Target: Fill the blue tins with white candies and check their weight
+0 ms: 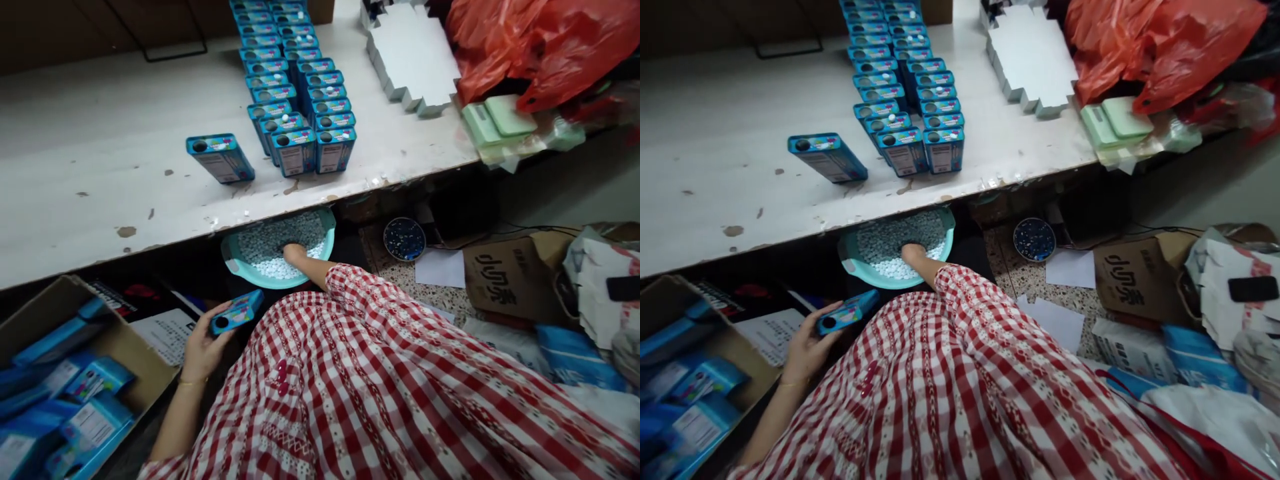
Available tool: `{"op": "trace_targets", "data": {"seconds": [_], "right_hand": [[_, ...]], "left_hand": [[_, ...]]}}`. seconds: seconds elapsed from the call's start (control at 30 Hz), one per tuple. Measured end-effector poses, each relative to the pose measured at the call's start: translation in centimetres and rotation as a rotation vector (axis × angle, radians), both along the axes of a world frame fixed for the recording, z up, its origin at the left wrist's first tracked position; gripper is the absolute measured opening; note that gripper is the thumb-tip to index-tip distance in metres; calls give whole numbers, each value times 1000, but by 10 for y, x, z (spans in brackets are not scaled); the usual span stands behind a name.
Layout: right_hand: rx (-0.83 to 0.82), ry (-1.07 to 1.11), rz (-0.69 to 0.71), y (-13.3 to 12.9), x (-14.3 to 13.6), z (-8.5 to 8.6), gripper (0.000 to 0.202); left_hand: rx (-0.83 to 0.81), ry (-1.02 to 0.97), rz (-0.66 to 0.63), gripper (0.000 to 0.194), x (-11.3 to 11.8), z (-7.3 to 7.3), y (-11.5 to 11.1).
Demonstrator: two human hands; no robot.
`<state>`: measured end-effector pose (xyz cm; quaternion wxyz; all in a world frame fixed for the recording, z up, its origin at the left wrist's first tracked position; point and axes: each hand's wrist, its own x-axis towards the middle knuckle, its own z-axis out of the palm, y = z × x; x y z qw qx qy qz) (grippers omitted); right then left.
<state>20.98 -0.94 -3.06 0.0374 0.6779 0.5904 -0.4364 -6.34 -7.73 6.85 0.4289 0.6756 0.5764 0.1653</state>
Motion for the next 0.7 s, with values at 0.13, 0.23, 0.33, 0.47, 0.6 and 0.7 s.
{"op": "trace_targets", "data": {"seconds": [0.13, 0.23, 0.33, 0.47, 0.6, 0.7], "right_hand": [[-28, 34, -82, 4, 3, -10, 35], [-2, 103, -111, 4, 13, -14, 35], [48, 171, -158, 3, 25, -9, 29], [154, 213, -239, -4, 50, 16, 29], [237, 235, -248, -11, 81, 58, 32], [318, 230, -180, -13, 96, 96, 30]], "left_hand": [[137, 128, 266, 49, 6, 3, 16], [128, -17, 388, 50, 11, -2, 32], [158, -184, 486, 50, 19, -8, 47], [213, -197, 441, 48, 37, -11, 64], [256, -163, 286, 44, 65, -15, 74], [280, -109, 176, 38, 88, -23, 79]]}}
